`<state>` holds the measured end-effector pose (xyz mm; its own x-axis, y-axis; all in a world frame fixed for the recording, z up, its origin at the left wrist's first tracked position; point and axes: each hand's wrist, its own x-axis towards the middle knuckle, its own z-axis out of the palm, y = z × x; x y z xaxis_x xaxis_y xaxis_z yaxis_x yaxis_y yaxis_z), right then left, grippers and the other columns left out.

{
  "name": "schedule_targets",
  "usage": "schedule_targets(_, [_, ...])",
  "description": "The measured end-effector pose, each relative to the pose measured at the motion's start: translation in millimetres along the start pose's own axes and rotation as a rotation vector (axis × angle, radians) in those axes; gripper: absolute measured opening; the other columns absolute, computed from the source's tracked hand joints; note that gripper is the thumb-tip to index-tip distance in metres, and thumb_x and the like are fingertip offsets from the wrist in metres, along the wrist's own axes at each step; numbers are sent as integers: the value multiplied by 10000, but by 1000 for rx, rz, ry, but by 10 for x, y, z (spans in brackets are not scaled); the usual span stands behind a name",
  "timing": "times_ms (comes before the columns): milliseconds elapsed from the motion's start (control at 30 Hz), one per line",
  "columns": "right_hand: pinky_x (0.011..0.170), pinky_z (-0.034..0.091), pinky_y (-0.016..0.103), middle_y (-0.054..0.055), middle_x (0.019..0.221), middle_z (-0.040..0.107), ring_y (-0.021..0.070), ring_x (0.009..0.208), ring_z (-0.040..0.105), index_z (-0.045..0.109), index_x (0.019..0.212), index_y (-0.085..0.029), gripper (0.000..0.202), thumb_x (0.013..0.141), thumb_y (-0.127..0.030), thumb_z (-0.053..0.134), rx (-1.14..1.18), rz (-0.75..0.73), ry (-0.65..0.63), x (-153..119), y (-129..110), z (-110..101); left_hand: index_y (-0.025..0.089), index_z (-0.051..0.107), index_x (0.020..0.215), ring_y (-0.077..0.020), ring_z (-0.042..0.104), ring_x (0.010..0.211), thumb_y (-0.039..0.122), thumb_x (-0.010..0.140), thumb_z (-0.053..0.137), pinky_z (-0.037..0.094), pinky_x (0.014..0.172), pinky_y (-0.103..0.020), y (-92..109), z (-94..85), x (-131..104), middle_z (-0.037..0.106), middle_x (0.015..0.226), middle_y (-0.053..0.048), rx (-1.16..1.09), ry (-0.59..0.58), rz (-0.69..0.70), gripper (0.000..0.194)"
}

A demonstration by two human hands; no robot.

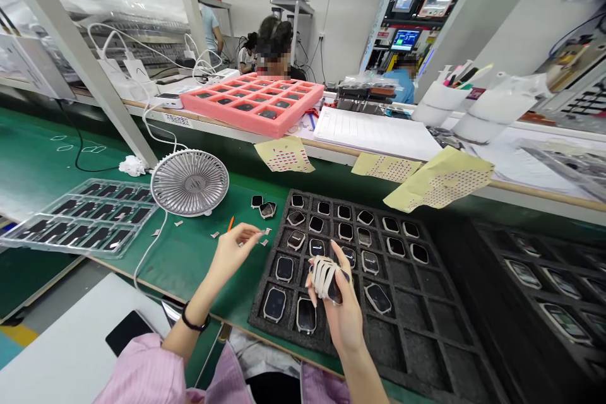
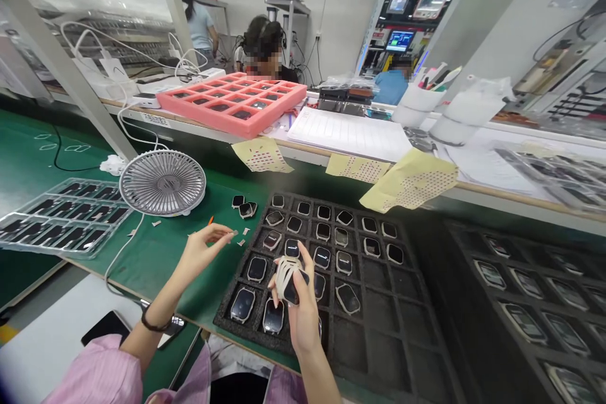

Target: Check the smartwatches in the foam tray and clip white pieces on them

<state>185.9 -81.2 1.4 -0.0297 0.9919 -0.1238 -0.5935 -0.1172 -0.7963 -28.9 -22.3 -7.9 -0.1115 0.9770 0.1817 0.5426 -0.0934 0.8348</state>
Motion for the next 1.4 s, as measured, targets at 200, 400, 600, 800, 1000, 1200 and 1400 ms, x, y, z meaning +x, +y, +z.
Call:
schedule_targets(200, [508, 424, 275, 39, 957, 636, 175, 680, 595, 356, 1375, -302, 554, 877, -433, 561, 10, -51, 36, -20, 29, 61, 181, 732, 890, -176, 654, 844, 265, 864, 573, 515, 749, -261, 679, 275, -332, 712, 889, -67, -293, -286, 152, 182])
schedule_targets(400, [600, 485, 298, 37, 993, 623, 174, 732, 591, 357, 1383, -303, 573, 869, -432, 575, -28, -86, 81, -19, 38, 38, 154, 686, 906, -156, 658, 733, 218, 820, 615, 527, 704, -255, 751, 372, -395, 706, 812, -51, -367, -300, 67, 128])
schedule_targets(600, [858, 470, 387, 45, 1096, 598, 222, 973, 584, 303, 1423, -321, 639, 861, -419, 589, -248, -156, 26, -39, 84, -72, 171, 701, 775, -151, 659, 729, 174, 811, 597, 520, 686, -237, 796, 217, -280, 715, 805, -38, -241, -450, 141, 110])
schedule_targets(800, [970, 402, 403, 48, 1165, 556, 222, 1033, 550, 332, 1420, -323, 620, 861, -424, 579, -327, -199, 60, -74, 117, -56, 163, 707, 758, -146, 659, 682, 178, 787, 617, 523, 661, -235, 833, 179, -185, 717, 748, -33, -237, -522, 114, 96])
schedule_targets(1000, [958, 420, 428, 62, 1199, 531, 242, 1094, 534, 330, 1404, -327, 610, 856, -430, 578, -277, -238, 101, -33, 171, -98, 142, 712, 879, -162, 663, 707, 259, 775, 656, 545, 684, -269, 758, 479, -373, 715, 804, -66, -522, -283, -43, 167])
schedule_targets(1200, [1030, 337, 448, 78, 1226, 520, 244, 1143, 506, 286, 1423, -307, 633, 865, -424, 560, -317, -333, 158, -56, 222, -92, 161, 730, 801, -177, 642, 765, 338, 784, 682, 540, 681, -268, 765, 725, -562, 685, 835, -71, -656, -100, -67, 184])
schedule_targets(1400, [996, 379, 452, 75, 1227, 518, 248, 1138, 521, 318, 1403, -302, 589, 871, -428, 536, -240, -365, 223, -68, 203, -115, 225, 675, 1168, -193, 575, 1010, 422, 883, 572, 473, 940, -349, 611, 775, -620, 594, 1059, -90, -598, -251, 143, 362])
